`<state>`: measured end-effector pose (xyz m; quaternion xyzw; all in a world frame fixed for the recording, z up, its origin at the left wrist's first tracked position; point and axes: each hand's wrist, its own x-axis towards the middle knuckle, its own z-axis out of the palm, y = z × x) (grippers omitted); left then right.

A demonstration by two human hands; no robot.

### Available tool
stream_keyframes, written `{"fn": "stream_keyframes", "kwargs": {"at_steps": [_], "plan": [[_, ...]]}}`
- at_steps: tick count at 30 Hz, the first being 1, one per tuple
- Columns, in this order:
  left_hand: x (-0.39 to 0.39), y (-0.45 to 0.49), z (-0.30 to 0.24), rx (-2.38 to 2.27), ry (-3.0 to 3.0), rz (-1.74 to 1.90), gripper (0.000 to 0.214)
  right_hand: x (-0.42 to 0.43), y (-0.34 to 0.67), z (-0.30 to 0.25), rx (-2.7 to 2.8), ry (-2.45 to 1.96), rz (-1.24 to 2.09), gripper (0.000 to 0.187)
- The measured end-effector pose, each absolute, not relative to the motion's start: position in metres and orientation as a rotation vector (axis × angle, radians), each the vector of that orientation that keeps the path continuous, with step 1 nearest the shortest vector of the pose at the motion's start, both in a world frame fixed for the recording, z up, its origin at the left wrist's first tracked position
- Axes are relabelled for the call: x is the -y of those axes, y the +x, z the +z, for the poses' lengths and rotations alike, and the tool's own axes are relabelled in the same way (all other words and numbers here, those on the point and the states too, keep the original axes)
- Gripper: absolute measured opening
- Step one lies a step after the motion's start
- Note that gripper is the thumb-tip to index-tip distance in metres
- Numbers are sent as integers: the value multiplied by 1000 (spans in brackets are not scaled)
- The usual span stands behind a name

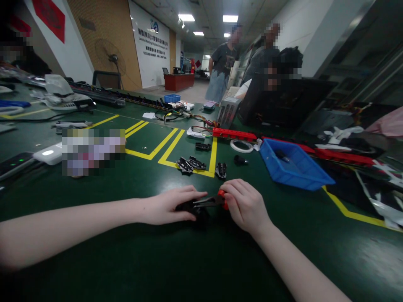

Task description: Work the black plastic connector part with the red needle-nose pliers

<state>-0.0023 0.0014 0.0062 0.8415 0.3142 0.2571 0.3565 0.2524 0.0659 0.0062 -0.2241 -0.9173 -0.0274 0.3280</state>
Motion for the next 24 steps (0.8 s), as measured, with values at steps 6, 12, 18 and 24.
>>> {"fn": "stream_keyframes", "kwargs": {"at_steps": [6,12,18,24], "plan": [[-2,-2,8,-854,2147,671,41,-67,254,4,2416,-575,-68,24],[-1,1,8,-866,2119,655,35,-67,251,5,2422,-618,-60,25],[-2,3,7,-875,2147,631,31,-64,251,6,2459,-611,-52,27],[3,5,8,-887,2168,587,34,-64,251,6,2481,-600,-35,27]]}}
